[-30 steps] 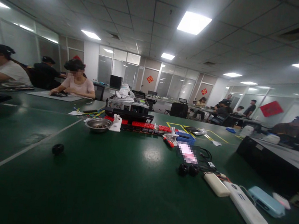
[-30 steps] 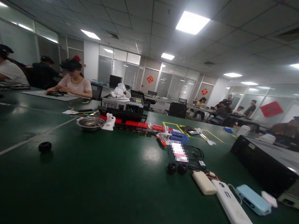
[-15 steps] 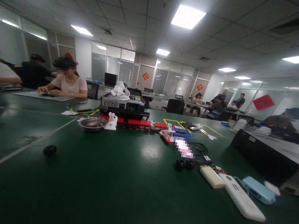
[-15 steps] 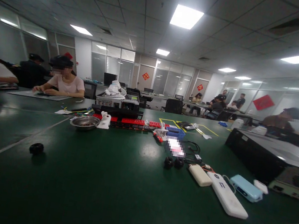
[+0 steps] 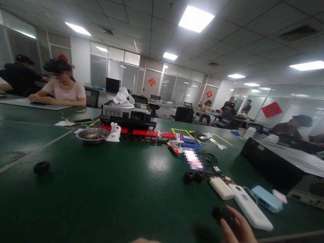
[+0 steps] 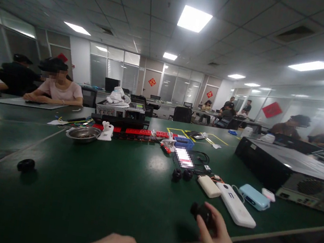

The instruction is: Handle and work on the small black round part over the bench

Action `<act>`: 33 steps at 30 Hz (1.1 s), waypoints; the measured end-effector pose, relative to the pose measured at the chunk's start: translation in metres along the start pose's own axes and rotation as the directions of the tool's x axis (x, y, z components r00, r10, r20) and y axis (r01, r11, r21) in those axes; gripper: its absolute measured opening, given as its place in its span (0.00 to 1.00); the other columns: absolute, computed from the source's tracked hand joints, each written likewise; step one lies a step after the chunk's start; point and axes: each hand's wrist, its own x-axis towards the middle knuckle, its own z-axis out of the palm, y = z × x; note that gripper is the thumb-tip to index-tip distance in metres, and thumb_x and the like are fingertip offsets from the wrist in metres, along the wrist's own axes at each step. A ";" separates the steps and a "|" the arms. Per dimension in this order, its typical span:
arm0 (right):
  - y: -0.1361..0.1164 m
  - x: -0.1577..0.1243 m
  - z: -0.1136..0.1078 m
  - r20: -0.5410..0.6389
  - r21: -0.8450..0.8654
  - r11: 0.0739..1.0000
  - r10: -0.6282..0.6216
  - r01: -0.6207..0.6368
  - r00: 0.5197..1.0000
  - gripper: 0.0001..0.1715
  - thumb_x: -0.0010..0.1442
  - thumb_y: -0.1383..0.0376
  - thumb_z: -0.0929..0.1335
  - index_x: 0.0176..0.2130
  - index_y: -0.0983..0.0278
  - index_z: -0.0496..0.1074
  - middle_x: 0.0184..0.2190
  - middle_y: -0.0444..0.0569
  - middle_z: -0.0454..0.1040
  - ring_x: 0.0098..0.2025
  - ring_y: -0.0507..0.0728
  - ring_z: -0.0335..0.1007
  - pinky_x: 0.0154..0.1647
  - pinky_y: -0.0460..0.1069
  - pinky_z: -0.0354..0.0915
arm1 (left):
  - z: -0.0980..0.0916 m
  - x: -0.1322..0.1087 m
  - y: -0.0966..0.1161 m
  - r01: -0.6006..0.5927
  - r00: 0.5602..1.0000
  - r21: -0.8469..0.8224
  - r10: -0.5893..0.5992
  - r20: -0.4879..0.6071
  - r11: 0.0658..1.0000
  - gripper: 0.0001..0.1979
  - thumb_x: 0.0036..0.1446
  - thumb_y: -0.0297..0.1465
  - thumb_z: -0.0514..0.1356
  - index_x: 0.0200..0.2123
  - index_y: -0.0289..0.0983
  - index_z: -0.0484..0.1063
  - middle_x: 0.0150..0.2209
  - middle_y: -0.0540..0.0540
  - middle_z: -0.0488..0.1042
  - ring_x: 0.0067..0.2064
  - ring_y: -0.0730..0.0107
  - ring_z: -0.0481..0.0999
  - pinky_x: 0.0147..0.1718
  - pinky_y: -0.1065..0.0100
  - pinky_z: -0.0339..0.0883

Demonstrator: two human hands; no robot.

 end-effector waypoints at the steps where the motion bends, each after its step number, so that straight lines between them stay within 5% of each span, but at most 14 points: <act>1: -0.010 0.017 0.005 0.015 -0.054 0.998 -0.038 0.039 0.999 0.30 0.47 0.51 0.61 0.47 0.63 0.59 0.40 0.52 0.68 0.39 0.60 0.65 0.36 0.50 0.63 | -0.014 -0.004 0.003 -0.002 1.000 0.046 0.002 -0.005 0.999 0.13 0.53 0.40 0.51 0.39 0.41 0.67 0.36 0.51 0.70 0.36 0.71 0.68 0.36 0.69 0.62; 4: -0.030 0.058 0.026 0.111 -0.236 0.964 -0.097 0.121 0.989 0.27 0.46 0.55 0.63 0.44 0.66 0.63 0.40 0.54 0.68 0.41 0.60 0.65 0.40 0.50 0.60 | -0.053 -0.002 0.002 0.046 0.971 0.463 0.069 -0.228 0.885 0.15 0.51 0.41 0.52 0.40 0.42 0.67 0.39 0.49 0.69 0.40 0.67 0.67 0.40 0.66 0.60; 8: -0.037 0.085 0.057 0.267 -0.404 0.902 -0.044 0.153 0.963 0.23 0.47 0.54 0.63 0.38 0.68 0.66 0.36 0.55 0.70 0.38 0.60 0.66 0.36 0.50 0.60 | -0.089 0.015 -0.023 0.173 0.905 0.667 0.151 -0.398 0.724 0.18 0.50 0.40 0.52 0.43 0.39 0.65 0.48 0.45 0.63 0.50 0.62 0.61 0.49 0.60 0.53; 14: -0.032 0.083 0.074 0.215 -0.510 0.852 -0.004 0.116 0.977 0.29 0.50 0.48 0.58 0.41 0.68 0.63 0.37 0.56 0.68 0.38 0.62 0.66 0.32 0.52 0.61 | -0.106 0.021 -0.045 0.237 0.904 0.666 0.091 -0.418 0.708 0.23 0.51 0.42 0.49 0.50 0.41 0.59 0.55 0.45 0.57 0.57 0.62 0.52 0.54 0.57 0.44; 18: -0.042 0.068 0.082 0.010 -0.446 0.886 -0.136 0.126 0.991 0.30 0.53 0.48 0.55 0.45 0.67 0.58 0.40 0.56 0.65 0.41 0.61 0.63 0.33 0.51 0.62 | -0.106 0.018 -0.046 0.197 0.933 0.662 0.071 -0.354 0.723 0.27 0.50 0.43 0.51 0.53 0.41 0.55 0.57 0.44 0.52 0.58 0.61 0.47 0.55 0.56 0.39; 21: -0.074 0.050 0.104 -0.057 -0.388 0.881 -0.315 0.269 0.947 0.25 0.53 0.51 0.56 0.42 0.66 0.59 0.37 0.54 0.65 0.38 0.59 0.64 0.31 0.49 0.61 | -0.105 0.019 -0.047 0.179 0.930 0.657 0.092 -0.356 0.732 0.27 0.50 0.42 0.51 0.53 0.40 0.55 0.57 0.43 0.52 0.59 0.60 0.46 0.55 0.54 0.38; 26: -0.169 0.006 0.168 0.168 -0.228 0.720 -0.634 0.655 0.755 0.14 0.54 0.59 0.58 0.38 0.64 0.60 0.33 0.51 0.65 0.33 0.56 0.64 0.31 0.48 0.60 | -0.104 0.017 -0.052 0.070 0.926 0.673 0.203 -0.318 0.736 0.25 0.50 0.37 0.53 0.53 0.40 0.55 0.56 0.44 0.54 0.58 0.55 0.48 0.54 0.50 0.39; 29: -0.226 -0.023 0.215 0.400 -0.068 0.594 -0.720 0.802 0.567 0.10 0.54 0.60 0.59 0.35 0.62 0.62 0.30 0.47 0.65 0.31 0.55 0.63 0.30 0.48 0.60 | -0.105 0.019 -0.069 0.010 0.929 0.696 0.250 -0.272 0.718 0.22 0.54 0.32 0.48 0.53 0.42 0.53 0.57 0.47 0.54 0.59 0.58 0.45 0.55 0.52 0.36; 33: -0.280 -0.049 0.292 0.558 0.095 0.446 -0.765 0.890 0.323 0.17 0.53 0.59 0.60 0.42 0.63 0.60 0.37 0.49 0.65 0.37 0.58 0.62 0.34 0.51 0.61 | -0.111 0.039 -0.105 0.040 0.930 0.685 0.225 -0.292 0.727 0.23 0.54 0.35 0.48 0.54 0.38 0.52 0.58 0.42 0.48 0.59 0.57 0.44 0.54 0.51 0.37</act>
